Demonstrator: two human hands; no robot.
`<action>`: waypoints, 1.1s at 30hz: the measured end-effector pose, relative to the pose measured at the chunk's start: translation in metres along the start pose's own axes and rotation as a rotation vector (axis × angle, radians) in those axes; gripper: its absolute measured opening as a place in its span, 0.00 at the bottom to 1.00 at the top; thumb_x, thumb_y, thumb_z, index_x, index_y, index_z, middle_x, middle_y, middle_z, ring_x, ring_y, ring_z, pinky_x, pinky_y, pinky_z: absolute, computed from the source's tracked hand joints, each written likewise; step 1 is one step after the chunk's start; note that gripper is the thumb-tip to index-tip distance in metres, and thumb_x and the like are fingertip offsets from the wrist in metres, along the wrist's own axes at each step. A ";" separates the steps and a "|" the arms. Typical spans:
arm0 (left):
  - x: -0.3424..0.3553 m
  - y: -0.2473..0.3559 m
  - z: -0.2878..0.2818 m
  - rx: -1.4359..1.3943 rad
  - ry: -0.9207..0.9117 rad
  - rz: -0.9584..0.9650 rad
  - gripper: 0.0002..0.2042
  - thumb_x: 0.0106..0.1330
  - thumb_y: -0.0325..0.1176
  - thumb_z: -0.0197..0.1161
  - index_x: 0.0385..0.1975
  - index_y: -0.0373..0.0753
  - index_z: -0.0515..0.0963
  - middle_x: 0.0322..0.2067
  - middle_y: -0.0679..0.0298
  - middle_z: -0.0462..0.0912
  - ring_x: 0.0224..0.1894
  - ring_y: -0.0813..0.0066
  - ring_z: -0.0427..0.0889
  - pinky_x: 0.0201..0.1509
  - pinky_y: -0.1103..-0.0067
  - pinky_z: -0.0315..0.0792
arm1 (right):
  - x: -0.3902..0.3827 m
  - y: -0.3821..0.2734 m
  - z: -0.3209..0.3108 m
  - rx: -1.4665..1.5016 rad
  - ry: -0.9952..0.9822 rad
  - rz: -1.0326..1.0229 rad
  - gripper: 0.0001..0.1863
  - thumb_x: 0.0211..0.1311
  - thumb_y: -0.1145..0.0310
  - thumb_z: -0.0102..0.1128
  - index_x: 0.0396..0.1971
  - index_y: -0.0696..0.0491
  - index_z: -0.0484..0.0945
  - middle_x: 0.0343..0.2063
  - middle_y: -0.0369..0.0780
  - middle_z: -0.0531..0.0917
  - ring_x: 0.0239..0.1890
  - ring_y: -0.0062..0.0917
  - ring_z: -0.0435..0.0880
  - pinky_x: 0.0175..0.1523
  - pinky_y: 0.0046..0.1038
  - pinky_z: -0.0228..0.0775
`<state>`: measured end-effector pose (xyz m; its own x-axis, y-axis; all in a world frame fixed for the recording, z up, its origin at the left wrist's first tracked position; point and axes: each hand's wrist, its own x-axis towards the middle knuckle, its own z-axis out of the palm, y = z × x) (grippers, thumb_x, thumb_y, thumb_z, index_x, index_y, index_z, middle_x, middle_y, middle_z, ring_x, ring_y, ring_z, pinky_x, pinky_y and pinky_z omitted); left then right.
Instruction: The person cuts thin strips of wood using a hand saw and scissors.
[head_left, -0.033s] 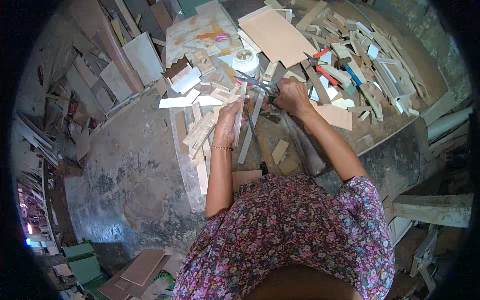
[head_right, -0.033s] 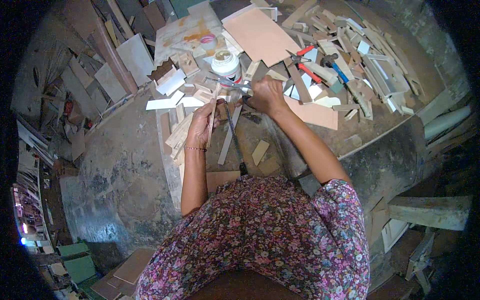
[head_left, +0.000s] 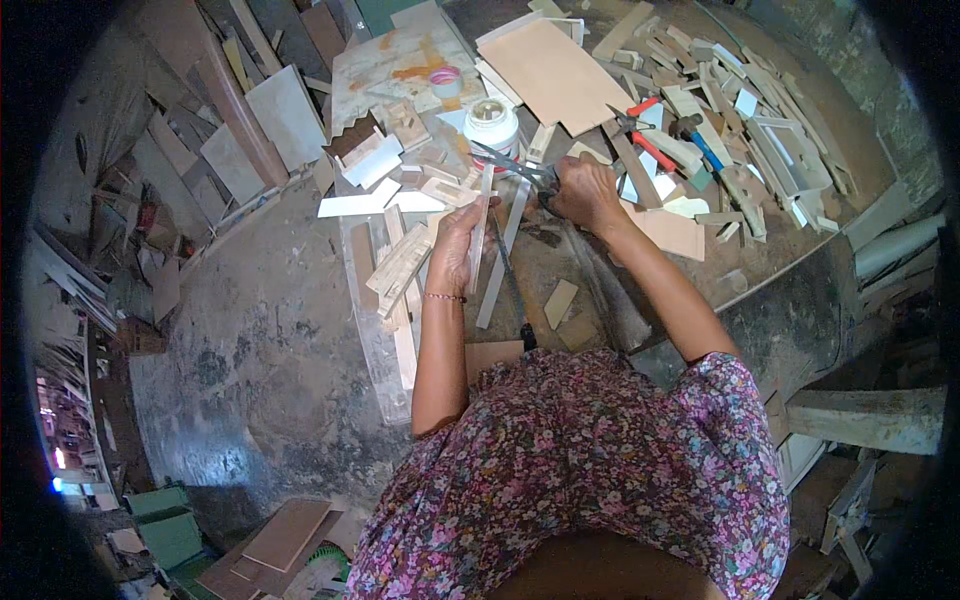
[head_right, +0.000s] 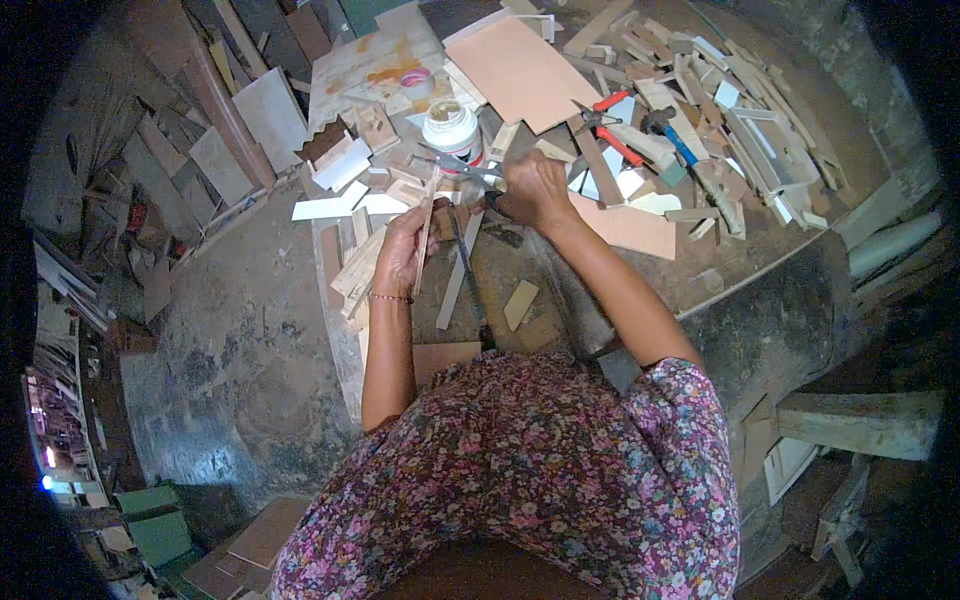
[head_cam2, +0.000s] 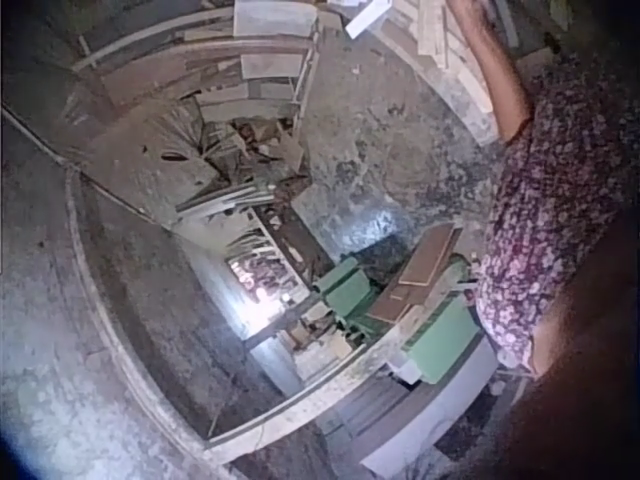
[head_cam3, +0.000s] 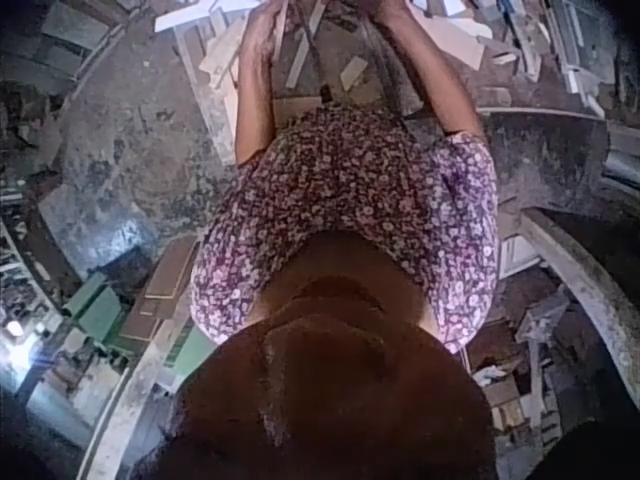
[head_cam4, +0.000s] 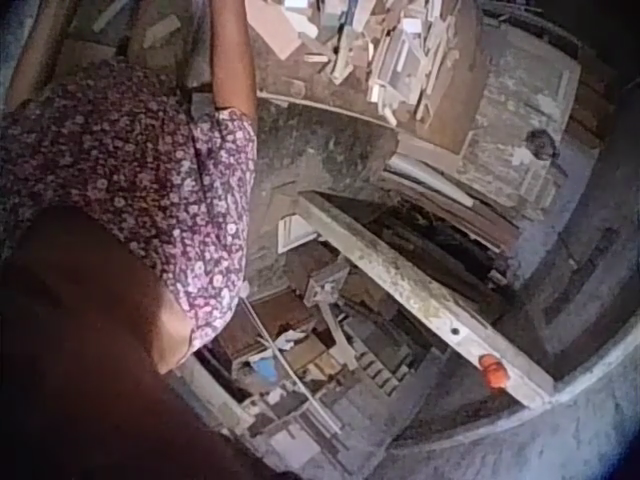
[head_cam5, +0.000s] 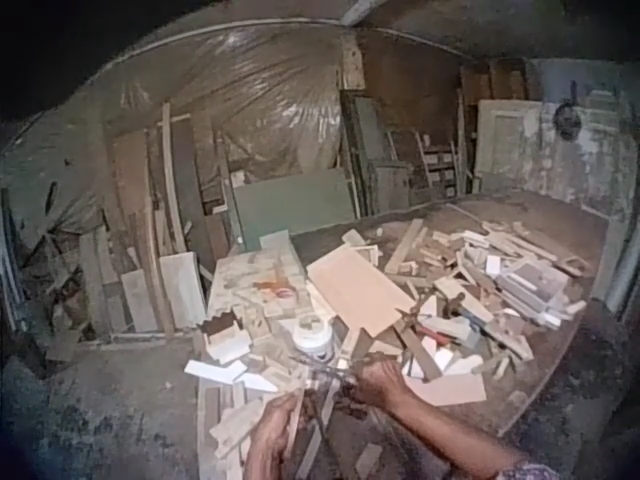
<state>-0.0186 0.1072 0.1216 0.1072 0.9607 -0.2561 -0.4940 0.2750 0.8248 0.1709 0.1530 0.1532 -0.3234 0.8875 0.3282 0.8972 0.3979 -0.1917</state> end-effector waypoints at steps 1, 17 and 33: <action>0.000 0.000 0.001 0.020 -0.003 0.006 0.12 0.59 0.34 0.50 0.32 0.31 0.73 0.13 0.71 0.67 0.12 0.86 0.61 0.13 0.89 0.55 | 0.001 0.002 0.000 0.000 0.001 0.004 0.13 0.30 0.66 0.58 0.19 0.58 0.72 0.22 0.45 0.76 0.29 0.39 0.74 0.32 0.34 0.68; 0.001 0.001 -0.001 0.052 0.005 0.005 0.14 0.58 0.38 0.51 0.31 0.30 0.73 0.12 0.71 0.65 0.12 0.85 0.61 0.13 0.88 0.54 | 0.003 0.007 0.010 -0.014 -0.003 -0.037 0.13 0.33 0.65 0.57 0.20 0.58 0.73 0.23 0.46 0.76 0.31 0.39 0.74 0.32 0.36 0.67; 0.004 0.002 0.004 0.037 0.005 -0.001 0.14 0.58 0.38 0.52 0.32 0.30 0.73 0.11 0.72 0.64 0.11 0.85 0.60 0.12 0.88 0.53 | 0.004 0.005 0.002 -0.013 -0.018 -0.036 0.18 0.34 0.56 0.60 0.18 0.58 0.75 0.18 0.48 0.76 0.27 0.37 0.77 0.30 0.33 0.69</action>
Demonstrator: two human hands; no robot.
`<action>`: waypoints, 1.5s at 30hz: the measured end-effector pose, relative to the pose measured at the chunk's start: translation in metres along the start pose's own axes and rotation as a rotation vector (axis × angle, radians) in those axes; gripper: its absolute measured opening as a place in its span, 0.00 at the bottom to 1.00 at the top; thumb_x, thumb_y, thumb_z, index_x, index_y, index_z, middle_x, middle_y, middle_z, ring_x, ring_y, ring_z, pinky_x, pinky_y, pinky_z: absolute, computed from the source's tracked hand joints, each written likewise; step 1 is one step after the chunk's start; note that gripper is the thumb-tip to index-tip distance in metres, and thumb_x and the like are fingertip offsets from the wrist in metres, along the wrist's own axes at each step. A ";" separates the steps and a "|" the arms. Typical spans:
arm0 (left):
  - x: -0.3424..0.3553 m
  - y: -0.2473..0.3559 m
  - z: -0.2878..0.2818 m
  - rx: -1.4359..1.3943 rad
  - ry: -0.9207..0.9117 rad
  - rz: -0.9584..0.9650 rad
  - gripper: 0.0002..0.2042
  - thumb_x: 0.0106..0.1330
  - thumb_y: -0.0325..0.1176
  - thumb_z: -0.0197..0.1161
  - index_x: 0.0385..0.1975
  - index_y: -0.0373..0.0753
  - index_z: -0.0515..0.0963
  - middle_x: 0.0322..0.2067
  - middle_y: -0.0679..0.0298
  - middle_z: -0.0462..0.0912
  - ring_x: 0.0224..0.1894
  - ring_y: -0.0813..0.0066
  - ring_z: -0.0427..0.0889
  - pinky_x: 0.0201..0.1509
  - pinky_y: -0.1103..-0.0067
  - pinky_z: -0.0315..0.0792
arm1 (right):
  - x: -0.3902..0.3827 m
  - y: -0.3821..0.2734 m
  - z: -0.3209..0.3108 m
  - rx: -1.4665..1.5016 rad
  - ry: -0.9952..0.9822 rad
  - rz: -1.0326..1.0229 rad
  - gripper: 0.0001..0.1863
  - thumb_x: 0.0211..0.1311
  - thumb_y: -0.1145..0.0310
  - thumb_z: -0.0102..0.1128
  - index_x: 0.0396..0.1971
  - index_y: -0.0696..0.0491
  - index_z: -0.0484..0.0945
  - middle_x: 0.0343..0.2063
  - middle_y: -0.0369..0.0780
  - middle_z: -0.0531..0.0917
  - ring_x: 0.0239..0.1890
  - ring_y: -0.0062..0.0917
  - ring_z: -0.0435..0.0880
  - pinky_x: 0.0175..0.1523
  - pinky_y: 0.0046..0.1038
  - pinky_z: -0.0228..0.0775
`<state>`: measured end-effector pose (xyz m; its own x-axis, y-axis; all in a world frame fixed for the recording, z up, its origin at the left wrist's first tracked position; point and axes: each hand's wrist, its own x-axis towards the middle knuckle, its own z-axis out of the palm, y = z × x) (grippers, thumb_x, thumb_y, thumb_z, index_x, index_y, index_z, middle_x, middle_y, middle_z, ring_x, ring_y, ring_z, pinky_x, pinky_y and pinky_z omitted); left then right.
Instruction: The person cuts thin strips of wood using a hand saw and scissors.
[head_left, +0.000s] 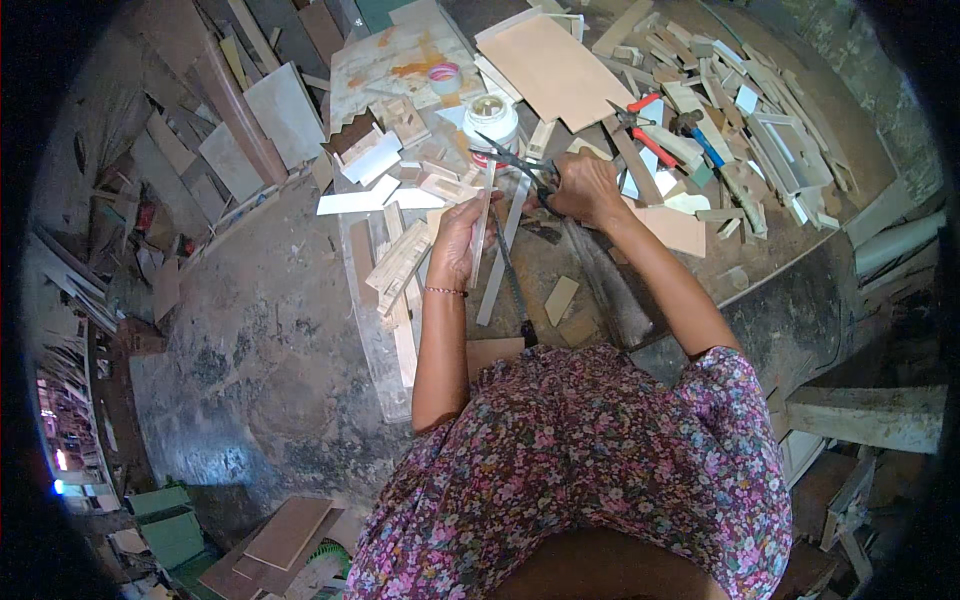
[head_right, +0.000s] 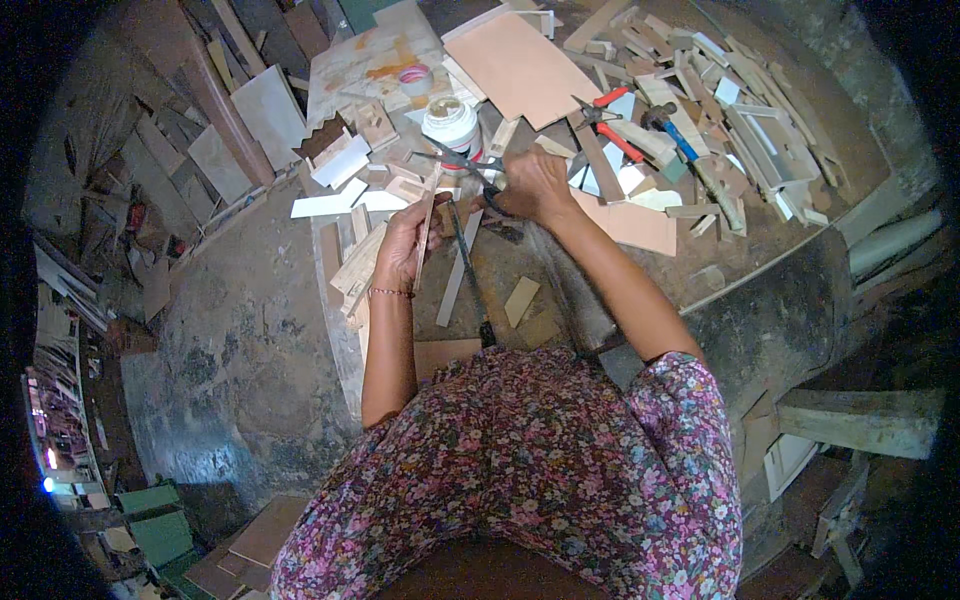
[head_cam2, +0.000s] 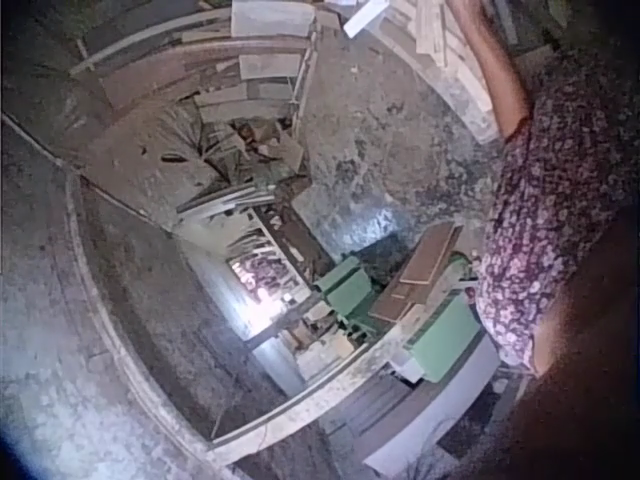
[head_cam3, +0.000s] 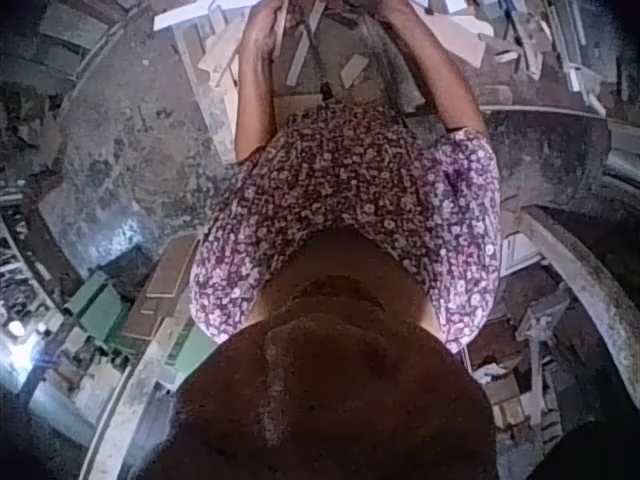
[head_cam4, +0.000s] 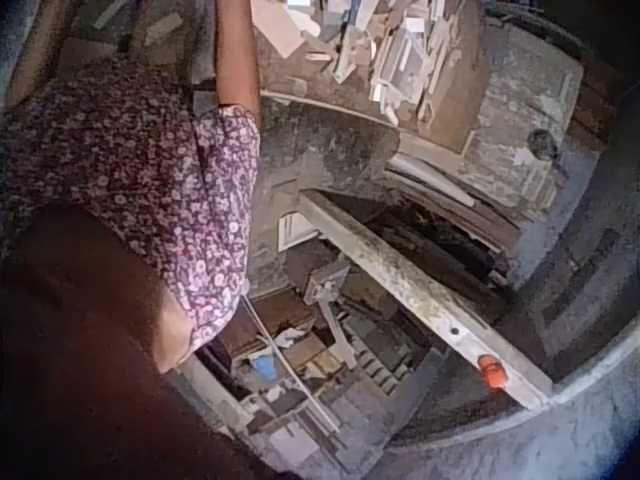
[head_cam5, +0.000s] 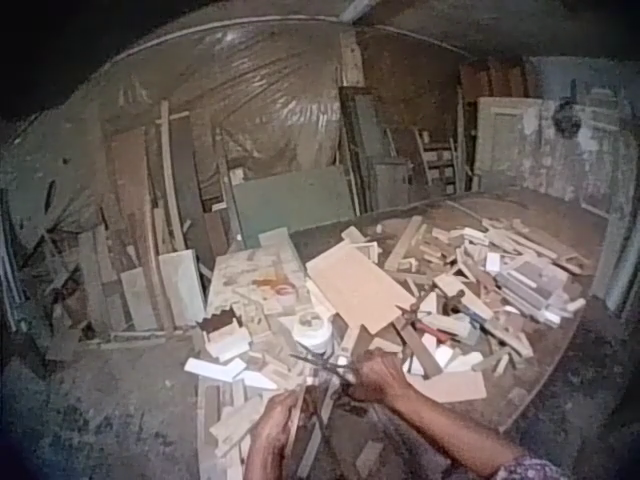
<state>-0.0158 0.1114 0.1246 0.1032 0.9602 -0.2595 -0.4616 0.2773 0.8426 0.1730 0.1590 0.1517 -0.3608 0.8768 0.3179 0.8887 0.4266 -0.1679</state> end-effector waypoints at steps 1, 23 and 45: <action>0.000 -0.001 -0.001 -0.018 -0.005 -0.006 0.14 0.58 0.38 0.52 0.32 0.30 0.73 0.11 0.72 0.64 0.10 0.85 0.60 0.12 0.88 0.53 | 0.000 0.002 0.003 0.000 0.000 0.000 0.18 0.34 0.56 0.60 0.18 0.58 0.75 0.18 0.48 0.76 0.27 0.37 0.77 0.30 0.33 0.69; 0.012 -0.009 -0.020 -0.186 -0.043 0.113 0.09 0.58 0.27 0.46 0.34 0.29 0.70 0.26 0.60 0.76 0.23 0.77 0.75 0.25 0.85 0.70 | -0.004 0.002 0.021 0.048 0.082 -0.109 0.25 0.29 0.46 0.63 0.15 0.56 0.72 0.14 0.45 0.75 0.21 0.36 0.76 0.25 0.33 0.65; 0.017 0.001 -0.020 -0.600 -0.122 -0.122 0.08 0.58 0.29 0.49 0.30 0.30 0.68 0.17 0.65 0.67 0.15 0.80 0.63 0.17 0.87 0.61 | -0.005 0.010 0.024 0.044 0.072 -0.214 0.21 0.30 0.50 0.64 0.15 0.55 0.74 0.14 0.46 0.75 0.21 0.38 0.76 0.27 0.35 0.65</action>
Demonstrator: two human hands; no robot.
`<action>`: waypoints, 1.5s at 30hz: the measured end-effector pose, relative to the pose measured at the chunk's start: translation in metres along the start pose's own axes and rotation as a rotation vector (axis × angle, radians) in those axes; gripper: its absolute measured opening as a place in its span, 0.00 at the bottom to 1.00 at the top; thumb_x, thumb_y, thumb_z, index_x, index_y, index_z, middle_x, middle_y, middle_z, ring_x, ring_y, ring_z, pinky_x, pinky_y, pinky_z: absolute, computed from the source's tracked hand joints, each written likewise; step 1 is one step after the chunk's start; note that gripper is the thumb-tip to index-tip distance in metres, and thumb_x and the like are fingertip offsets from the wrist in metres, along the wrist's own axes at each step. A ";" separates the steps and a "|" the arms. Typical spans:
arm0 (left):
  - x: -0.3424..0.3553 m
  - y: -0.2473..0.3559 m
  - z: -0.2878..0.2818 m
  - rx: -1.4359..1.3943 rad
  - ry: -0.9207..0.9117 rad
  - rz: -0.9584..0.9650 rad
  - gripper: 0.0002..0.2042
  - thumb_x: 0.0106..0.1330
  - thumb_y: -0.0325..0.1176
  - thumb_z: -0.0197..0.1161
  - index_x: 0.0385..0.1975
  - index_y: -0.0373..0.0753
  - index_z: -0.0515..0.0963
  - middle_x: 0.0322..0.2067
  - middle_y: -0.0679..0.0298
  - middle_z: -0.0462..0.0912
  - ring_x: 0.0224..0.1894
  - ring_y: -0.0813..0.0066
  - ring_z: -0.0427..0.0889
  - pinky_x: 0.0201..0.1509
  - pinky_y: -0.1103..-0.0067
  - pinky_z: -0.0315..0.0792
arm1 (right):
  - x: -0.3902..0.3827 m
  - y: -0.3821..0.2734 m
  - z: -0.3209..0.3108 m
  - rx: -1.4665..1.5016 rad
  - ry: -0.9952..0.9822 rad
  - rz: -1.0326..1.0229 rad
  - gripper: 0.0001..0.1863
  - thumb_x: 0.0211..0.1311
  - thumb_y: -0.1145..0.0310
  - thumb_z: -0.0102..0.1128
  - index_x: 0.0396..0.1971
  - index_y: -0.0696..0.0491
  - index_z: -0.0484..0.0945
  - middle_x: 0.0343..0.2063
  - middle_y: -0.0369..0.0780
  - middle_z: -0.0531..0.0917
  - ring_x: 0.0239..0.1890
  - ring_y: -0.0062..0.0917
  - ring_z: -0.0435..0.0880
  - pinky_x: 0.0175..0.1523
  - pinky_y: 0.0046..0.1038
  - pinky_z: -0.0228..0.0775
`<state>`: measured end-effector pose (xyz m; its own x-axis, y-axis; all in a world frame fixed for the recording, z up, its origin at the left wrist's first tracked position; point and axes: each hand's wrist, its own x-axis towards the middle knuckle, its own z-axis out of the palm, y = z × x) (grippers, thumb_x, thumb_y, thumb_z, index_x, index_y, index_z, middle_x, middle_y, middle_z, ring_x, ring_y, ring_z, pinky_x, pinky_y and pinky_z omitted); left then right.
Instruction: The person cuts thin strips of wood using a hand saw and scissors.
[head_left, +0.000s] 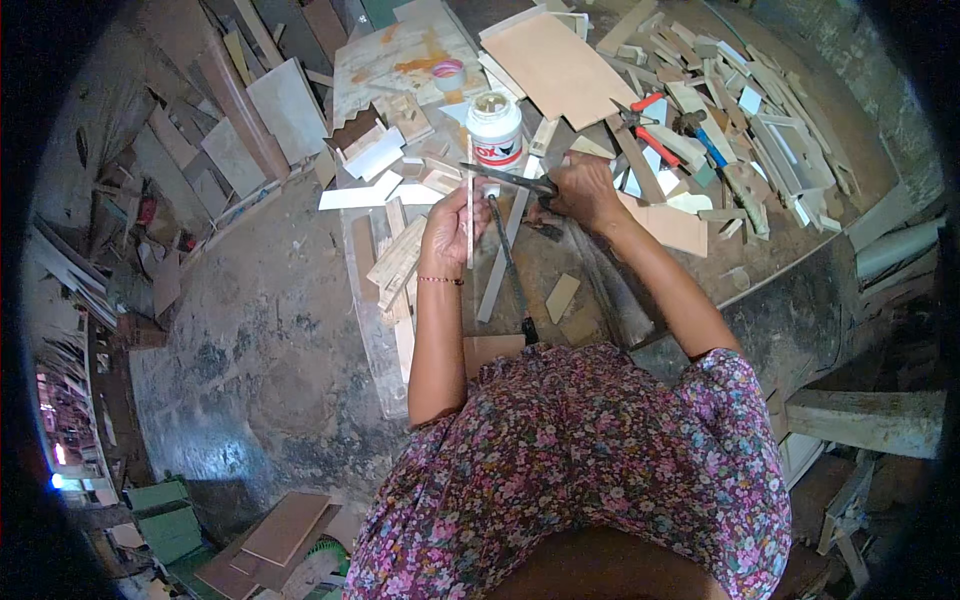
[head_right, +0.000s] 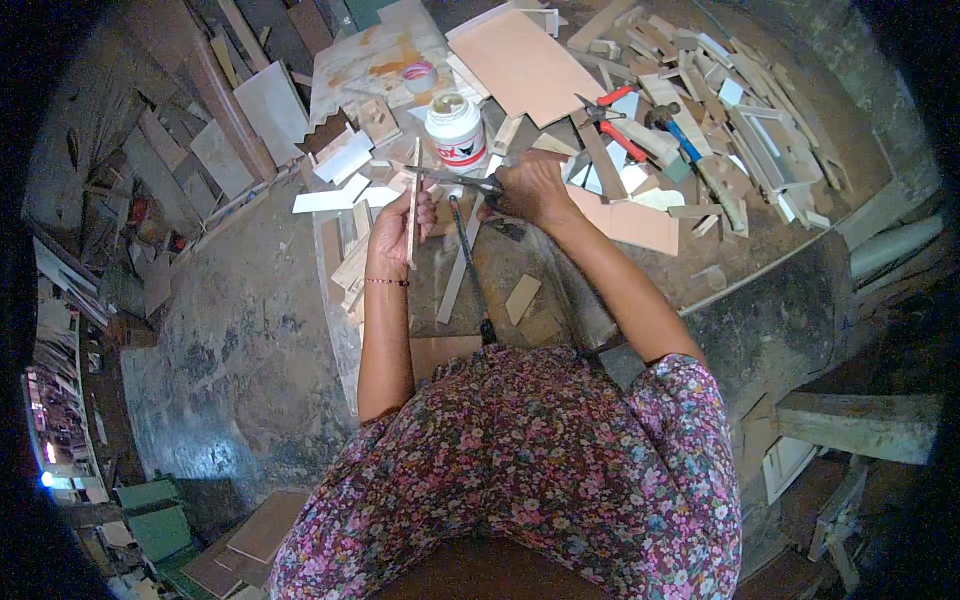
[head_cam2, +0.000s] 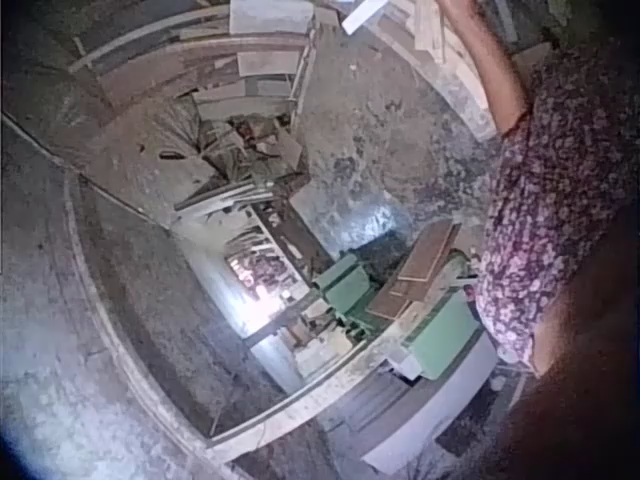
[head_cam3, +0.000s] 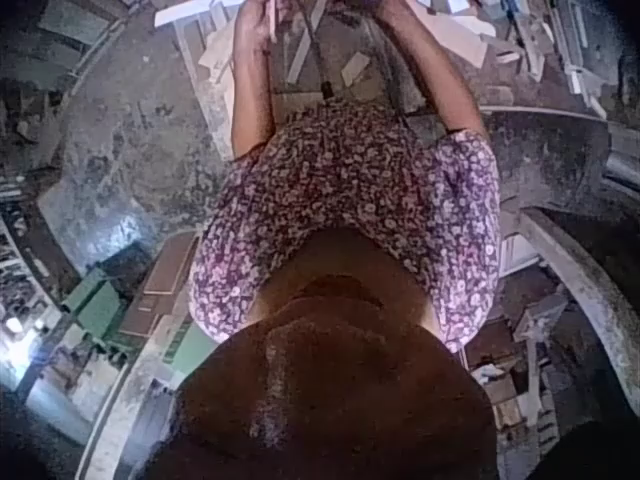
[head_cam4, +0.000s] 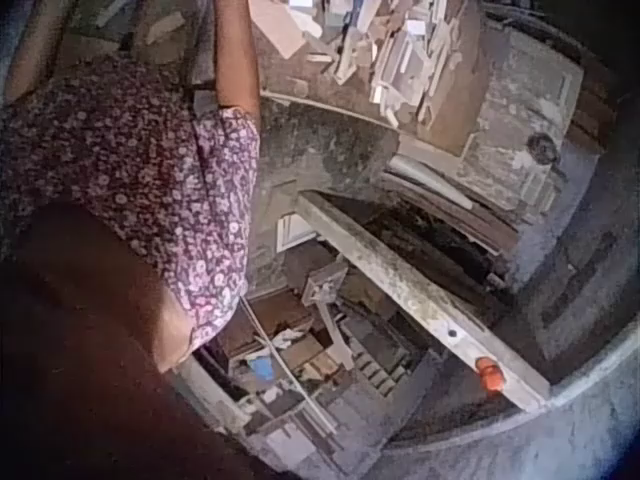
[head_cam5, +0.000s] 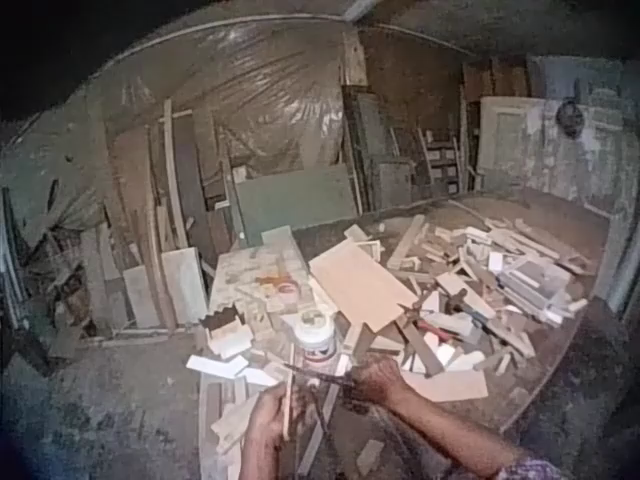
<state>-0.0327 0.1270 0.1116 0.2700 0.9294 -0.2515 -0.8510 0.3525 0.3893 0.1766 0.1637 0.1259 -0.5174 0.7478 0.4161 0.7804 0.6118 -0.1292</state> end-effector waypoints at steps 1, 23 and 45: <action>0.001 0.000 0.001 0.054 -0.013 0.031 0.09 0.58 0.29 0.49 0.32 0.29 0.68 0.17 0.64 0.68 0.15 0.80 0.63 0.17 0.87 0.62 | 0.000 0.002 0.002 0.000 -0.001 0.000 0.21 0.30 0.50 0.64 0.15 0.55 0.74 0.14 0.46 0.75 0.21 0.38 0.76 0.27 0.35 0.65; -0.020 0.000 0.056 0.423 0.176 0.445 0.09 0.53 0.25 0.55 0.34 0.31 0.68 0.26 0.64 0.73 0.24 0.81 0.73 0.24 0.88 0.69 | 0.000 -0.053 -0.037 1.369 -0.100 0.300 0.10 0.45 0.63 0.59 0.18 0.55 0.74 0.13 0.28 0.70 0.16 0.09 0.65 0.20 0.13 0.54; 0.000 -0.077 0.082 0.926 0.456 0.896 0.04 0.47 0.24 0.59 0.20 0.30 0.73 0.17 0.65 0.74 0.20 0.84 0.69 0.23 0.87 0.63 | -0.028 -0.011 -0.047 1.527 0.109 0.430 0.09 0.43 0.66 0.60 0.19 0.55 0.72 0.13 0.29 0.69 0.14 0.10 0.65 0.19 0.13 0.55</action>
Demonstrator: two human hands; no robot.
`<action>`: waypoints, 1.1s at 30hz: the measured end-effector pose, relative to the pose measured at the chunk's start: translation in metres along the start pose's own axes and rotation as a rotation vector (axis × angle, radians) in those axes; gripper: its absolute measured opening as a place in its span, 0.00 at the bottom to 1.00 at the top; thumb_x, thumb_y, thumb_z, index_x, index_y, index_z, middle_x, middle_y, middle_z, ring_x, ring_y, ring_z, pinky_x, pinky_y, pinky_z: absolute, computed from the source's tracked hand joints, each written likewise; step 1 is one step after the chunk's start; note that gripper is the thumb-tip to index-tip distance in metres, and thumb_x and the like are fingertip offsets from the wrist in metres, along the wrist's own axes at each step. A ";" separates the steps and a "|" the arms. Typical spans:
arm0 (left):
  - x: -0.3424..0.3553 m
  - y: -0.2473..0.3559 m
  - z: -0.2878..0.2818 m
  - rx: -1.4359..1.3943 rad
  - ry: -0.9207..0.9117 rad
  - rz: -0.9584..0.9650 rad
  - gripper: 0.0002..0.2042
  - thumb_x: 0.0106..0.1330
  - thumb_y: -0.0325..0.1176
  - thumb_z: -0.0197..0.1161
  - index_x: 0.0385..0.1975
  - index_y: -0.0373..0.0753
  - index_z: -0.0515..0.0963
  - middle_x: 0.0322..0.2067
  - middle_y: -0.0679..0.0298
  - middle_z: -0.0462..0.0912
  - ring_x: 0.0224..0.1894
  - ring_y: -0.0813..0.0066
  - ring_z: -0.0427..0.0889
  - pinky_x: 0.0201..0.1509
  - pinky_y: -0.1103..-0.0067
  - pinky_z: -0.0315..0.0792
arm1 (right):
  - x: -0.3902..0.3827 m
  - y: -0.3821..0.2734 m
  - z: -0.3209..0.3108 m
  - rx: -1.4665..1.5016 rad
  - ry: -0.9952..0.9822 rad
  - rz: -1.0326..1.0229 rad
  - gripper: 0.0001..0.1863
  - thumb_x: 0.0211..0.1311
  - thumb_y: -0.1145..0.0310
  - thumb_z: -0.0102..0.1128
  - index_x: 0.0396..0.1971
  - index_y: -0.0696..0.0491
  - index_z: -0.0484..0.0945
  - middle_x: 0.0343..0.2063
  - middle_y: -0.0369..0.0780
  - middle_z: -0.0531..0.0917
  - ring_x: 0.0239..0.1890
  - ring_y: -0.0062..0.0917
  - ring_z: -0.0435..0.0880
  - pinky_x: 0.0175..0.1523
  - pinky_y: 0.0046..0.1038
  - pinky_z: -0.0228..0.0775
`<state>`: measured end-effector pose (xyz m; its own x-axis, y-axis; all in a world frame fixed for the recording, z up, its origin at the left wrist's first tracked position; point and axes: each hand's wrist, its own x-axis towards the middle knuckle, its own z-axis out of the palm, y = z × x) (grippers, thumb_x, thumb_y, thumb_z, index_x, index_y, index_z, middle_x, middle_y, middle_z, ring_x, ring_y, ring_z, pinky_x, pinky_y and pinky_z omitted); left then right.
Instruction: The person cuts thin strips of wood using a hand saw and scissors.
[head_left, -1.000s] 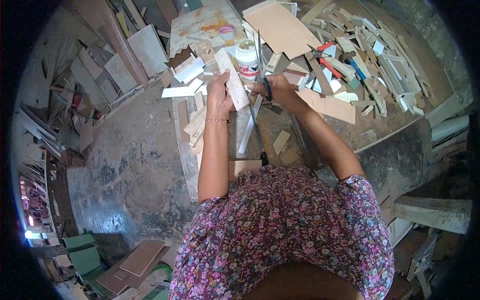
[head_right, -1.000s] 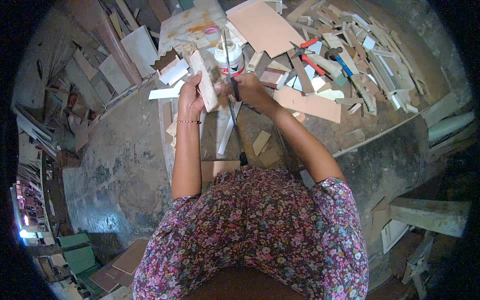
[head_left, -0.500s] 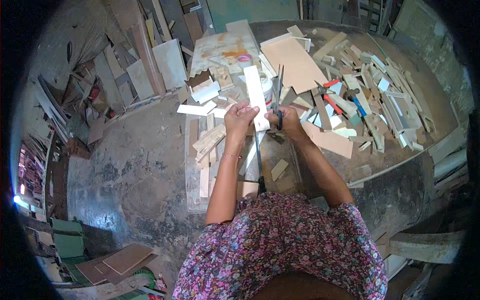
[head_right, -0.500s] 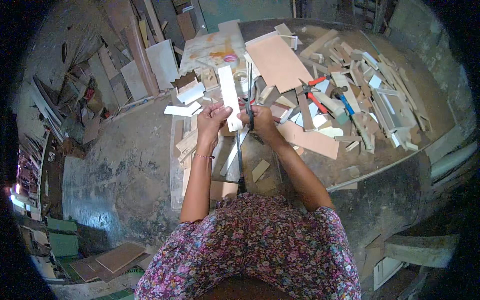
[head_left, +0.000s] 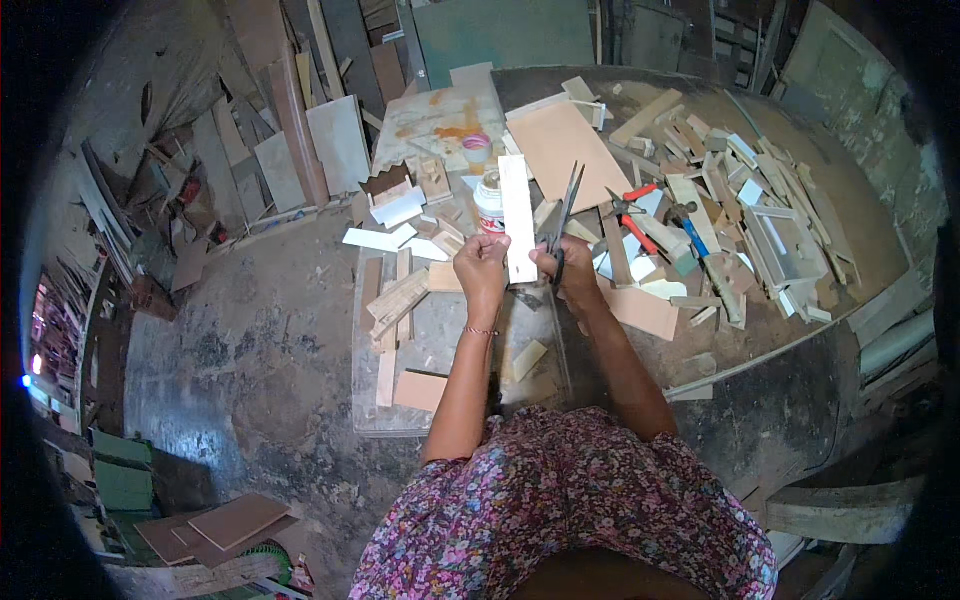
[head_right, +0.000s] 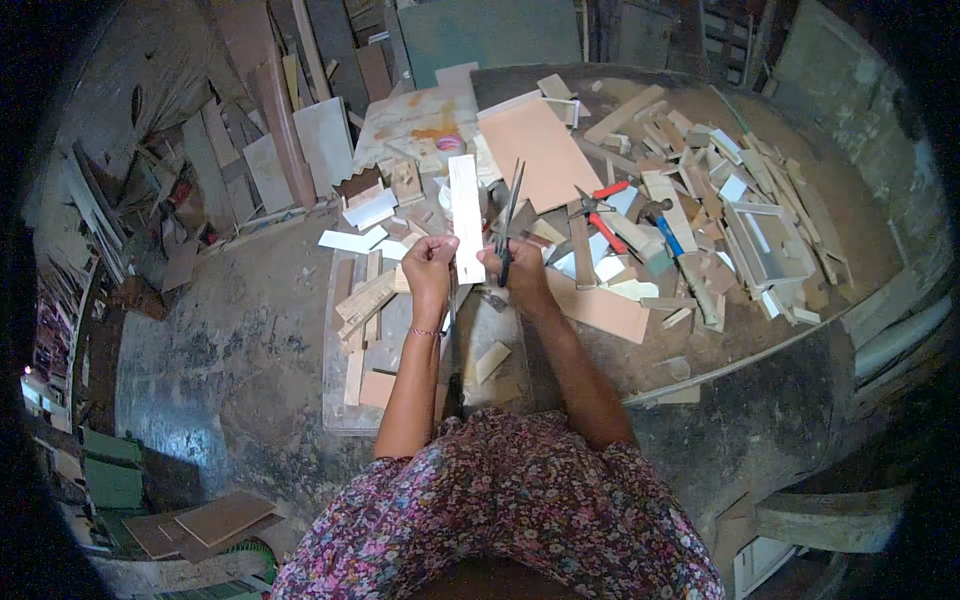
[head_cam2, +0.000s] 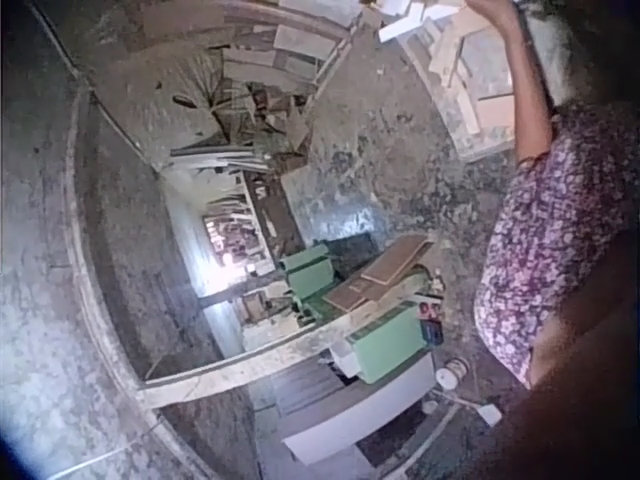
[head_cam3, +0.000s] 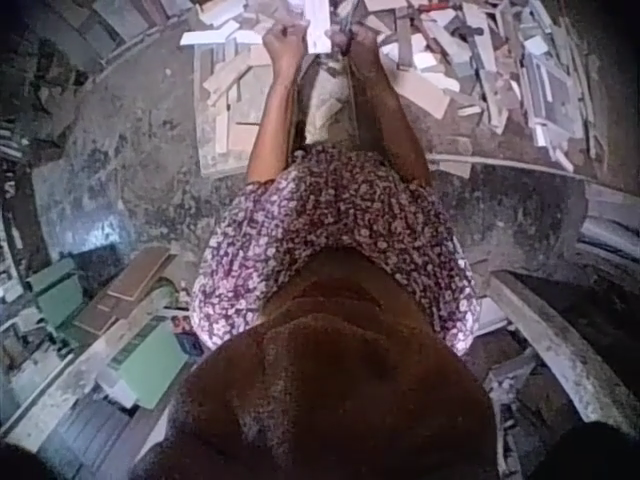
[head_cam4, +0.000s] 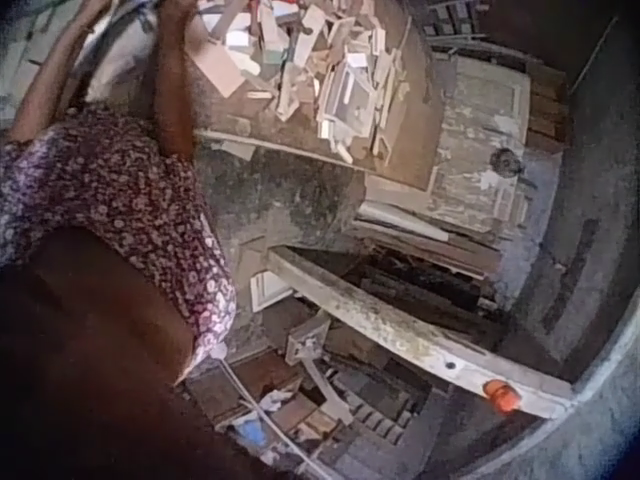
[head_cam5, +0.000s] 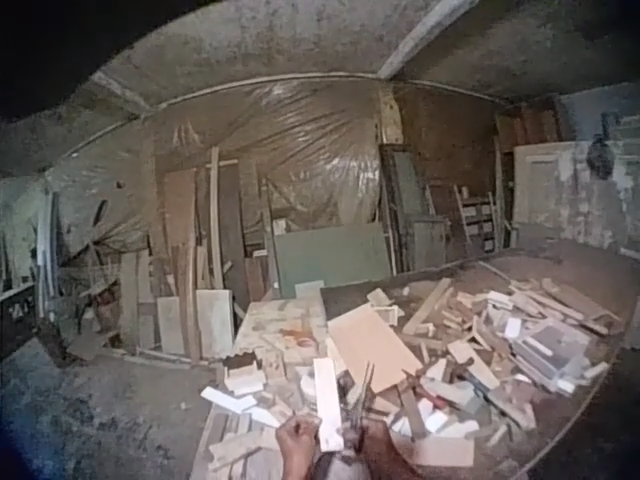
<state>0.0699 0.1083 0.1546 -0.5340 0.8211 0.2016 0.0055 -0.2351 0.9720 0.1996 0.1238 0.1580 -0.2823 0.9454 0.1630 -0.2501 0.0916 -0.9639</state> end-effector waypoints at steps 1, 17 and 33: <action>-0.002 0.001 0.005 -0.045 0.015 -0.011 0.04 0.47 0.24 0.59 0.20 0.30 0.73 0.17 0.65 0.74 0.20 0.84 0.69 0.23 0.87 0.63 | 0.000 -0.001 -0.003 0.033 0.017 0.016 0.09 0.43 0.66 0.60 0.20 0.55 0.72 0.13 0.29 0.70 0.14 0.11 0.65 0.19 0.13 0.55; -0.029 0.007 0.046 0.067 -0.012 0.106 0.03 0.47 0.24 0.59 0.18 0.31 0.74 0.15 0.68 0.73 0.19 0.85 0.66 0.23 0.87 0.61 | -0.002 0.004 -0.054 0.068 0.040 0.036 0.09 0.44 0.67 0.59 0.21 0.56 0.72 0.15 0.30 0.71 0.16 0.12 0.67 0.22 0.15 0.58; -0.010 -0.012 0.051 -0.009 -0.047 0.031 0.06 0.53 0.27 0.55 0.19 0.30 0.73 0.14 0.68 0.71 0.16 0.86 0.64 0.19 0.86 0.59 | 0.027 0.013 -0.079 0.085 0.124 0.078 0.11 0.42 0.63 0.57 0.17 0.55 0.72 0.12 0.30 0.69 0.16 0.14 0.65 0.22 0.17 0.55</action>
<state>0.1181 0.1298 0.1474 -0.4934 0.8368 0.2371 0.0132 -0.2654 0.9641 0.2620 0.1753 0.1328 -0.1883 0.9805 0.0563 -0.3106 -0.0051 -0.9505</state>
